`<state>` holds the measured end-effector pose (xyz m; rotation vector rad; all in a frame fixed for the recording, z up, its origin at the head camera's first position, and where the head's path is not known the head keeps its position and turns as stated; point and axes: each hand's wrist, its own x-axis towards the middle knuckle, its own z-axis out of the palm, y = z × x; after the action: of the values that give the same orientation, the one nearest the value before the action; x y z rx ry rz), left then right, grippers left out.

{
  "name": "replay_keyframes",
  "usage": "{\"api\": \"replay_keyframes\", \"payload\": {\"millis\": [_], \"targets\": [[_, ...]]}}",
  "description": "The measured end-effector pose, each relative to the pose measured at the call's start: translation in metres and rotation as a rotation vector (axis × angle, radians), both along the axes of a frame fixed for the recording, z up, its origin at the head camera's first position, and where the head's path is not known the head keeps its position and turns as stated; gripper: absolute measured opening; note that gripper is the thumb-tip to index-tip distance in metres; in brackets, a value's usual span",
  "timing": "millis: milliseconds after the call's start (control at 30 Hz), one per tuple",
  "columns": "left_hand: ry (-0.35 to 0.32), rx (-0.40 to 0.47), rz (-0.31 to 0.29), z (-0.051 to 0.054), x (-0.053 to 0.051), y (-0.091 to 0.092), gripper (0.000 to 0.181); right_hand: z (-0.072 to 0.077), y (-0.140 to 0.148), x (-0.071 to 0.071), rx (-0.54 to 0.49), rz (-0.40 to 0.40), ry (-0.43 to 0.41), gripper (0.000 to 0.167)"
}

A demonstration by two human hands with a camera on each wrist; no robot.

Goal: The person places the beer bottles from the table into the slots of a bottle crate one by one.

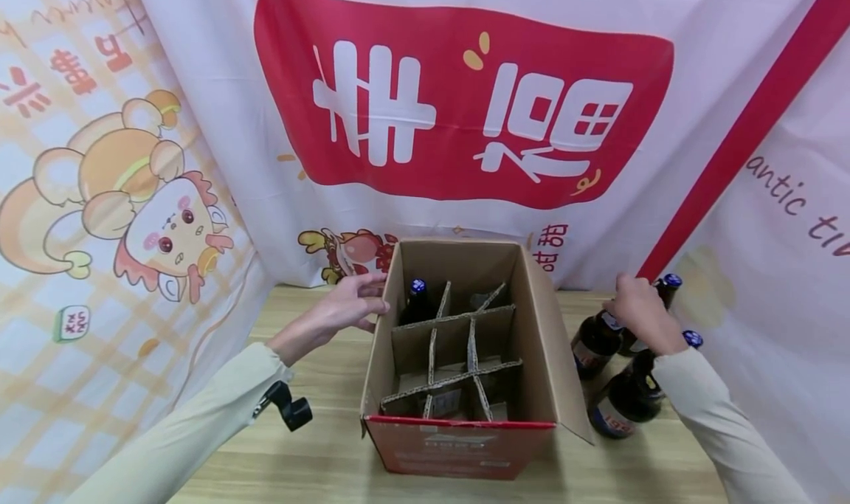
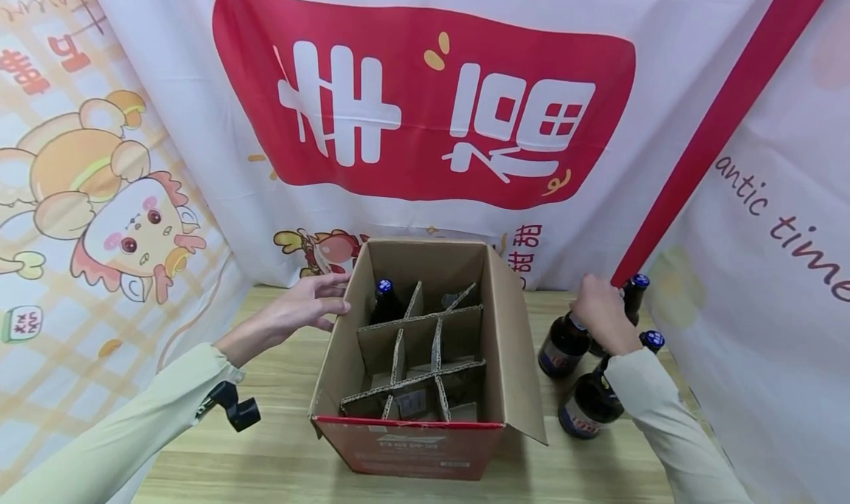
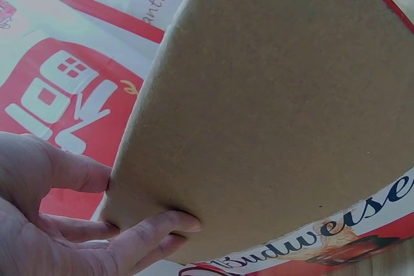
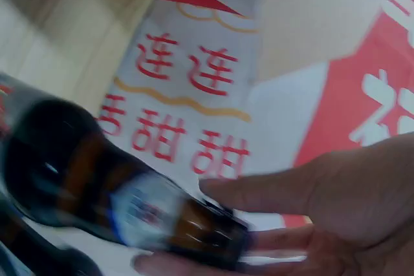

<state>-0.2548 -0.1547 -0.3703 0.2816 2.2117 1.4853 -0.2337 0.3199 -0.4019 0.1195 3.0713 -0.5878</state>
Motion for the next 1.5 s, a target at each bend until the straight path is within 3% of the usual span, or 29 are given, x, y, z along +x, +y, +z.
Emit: {"api": "replay_keyframes", "payload": {"millis": [133, 233, 367, 500, 700, 900, 1100, 1200, 1333, 1500], "targets": [[0.007, -0.003, -0.012, 0.000, 0.001, 0.000, 0.069, -0.025, -0.002, 0.004, -0.009, 0.009, 0.219, 0.020], [0.015, -0.007, -0.008, -0.001, 0.002, -0.001, 0.069, -0.040, -0.008, 0.003, -0.054, -0.061, 0.366, 0.013], [0.018, -0.009, -0.001, 0.000, 0.002, -0.001, 0.070, -0.060, -0.018, -0.004, -0.175, -0.204, 0.486, 0.034], [0.014, -0.008, -0.003, 0.001, 0.002, -0.001, 0.069, -0.084, -0.026, -0.013, -0.320, -0.319, 0.597, 0.034], [0.014, -0.015, -0.005, 0.000, 0.002, -0.001, 0.071, -0.107, -0.030, -0.020, -0.488, -0.345, 0.708, 0.034], [0.013, -0.006, -0.010, -0.001, 0.003, -0.001, 0.071, -0.119, -0.029, -0.021, -0.536, -0.334, 0.678, 0.030], [0.022, -0.010, 0.001, -0.002, 0.002, -0.004, 0.072, -0.124, -0.034, -0.030, -0.521, -0.314, 0.811, 0.020], [0.017, -0.001, -0.002, -0.002, 0.002, -0.004, 0.072, -0.121, -0.038, -0.033, -0.512, -0.331, 0.845, 0.020], [0.011, 0.007, 0.002, -0.002, 0.002, -0.004, 0.071, -0.112, -0.042, -0.031, -0.472, -0.374, 0.820, 0.023], [0.010, 0.018, 0.012, -0.001, 0.002, -0.004, 0.070, -0.092, -0.045, -0.028, -0.472, -0.345, 0.814, 0.029]]}}
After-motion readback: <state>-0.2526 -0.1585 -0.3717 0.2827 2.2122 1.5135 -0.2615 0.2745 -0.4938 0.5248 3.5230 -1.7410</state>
